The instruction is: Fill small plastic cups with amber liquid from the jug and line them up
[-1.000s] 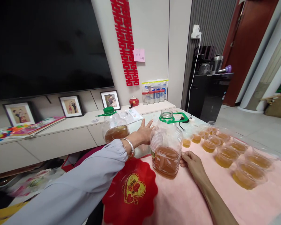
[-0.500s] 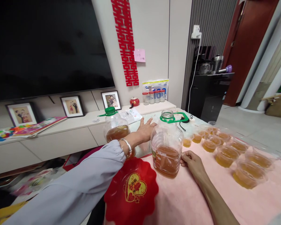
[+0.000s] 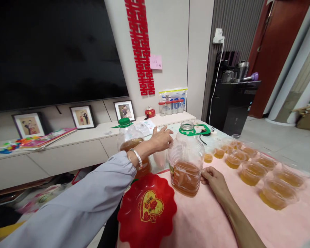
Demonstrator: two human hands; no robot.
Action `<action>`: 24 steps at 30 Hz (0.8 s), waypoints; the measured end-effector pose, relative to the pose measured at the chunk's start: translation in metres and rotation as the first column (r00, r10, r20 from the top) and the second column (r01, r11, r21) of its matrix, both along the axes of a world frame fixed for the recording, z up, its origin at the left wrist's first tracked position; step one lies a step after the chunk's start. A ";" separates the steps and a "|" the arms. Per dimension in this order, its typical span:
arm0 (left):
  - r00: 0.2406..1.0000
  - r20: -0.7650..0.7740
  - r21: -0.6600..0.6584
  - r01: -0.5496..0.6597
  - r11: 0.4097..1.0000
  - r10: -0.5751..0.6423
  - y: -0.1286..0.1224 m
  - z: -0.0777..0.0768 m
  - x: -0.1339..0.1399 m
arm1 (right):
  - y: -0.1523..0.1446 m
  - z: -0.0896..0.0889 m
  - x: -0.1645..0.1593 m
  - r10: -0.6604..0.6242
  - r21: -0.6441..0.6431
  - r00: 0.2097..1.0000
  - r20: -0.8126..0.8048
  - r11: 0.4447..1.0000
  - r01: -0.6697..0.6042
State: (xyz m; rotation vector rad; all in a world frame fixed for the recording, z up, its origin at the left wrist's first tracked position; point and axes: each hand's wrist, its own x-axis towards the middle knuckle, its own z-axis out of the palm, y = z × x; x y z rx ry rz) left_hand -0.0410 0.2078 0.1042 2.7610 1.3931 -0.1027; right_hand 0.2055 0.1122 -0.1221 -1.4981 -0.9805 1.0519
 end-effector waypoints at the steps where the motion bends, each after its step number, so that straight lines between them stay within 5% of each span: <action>1: 1.000 0.002 0.000 0.002 1.000 -0.002 -0.001 -0.003 0.000 | 0.000 0.000 0.000 0.003 0.000 1.000 0.002 1.000 -0.003; 14: 0.997 0.081 0.015 -0.007 1.000 0.005 0.001 -0.031 0.006 | 0.002 -0.003 0.003 0.024 0.002 0.999 0.032 1.000 -0.024; 24: 0.989 0.145 0.075 -0.023 0.997 0.012 -0.008 -0.009 0.001 | 0.002 -0.004 0.004 0.028 0.005 0.999 0.029 1.000 -0.028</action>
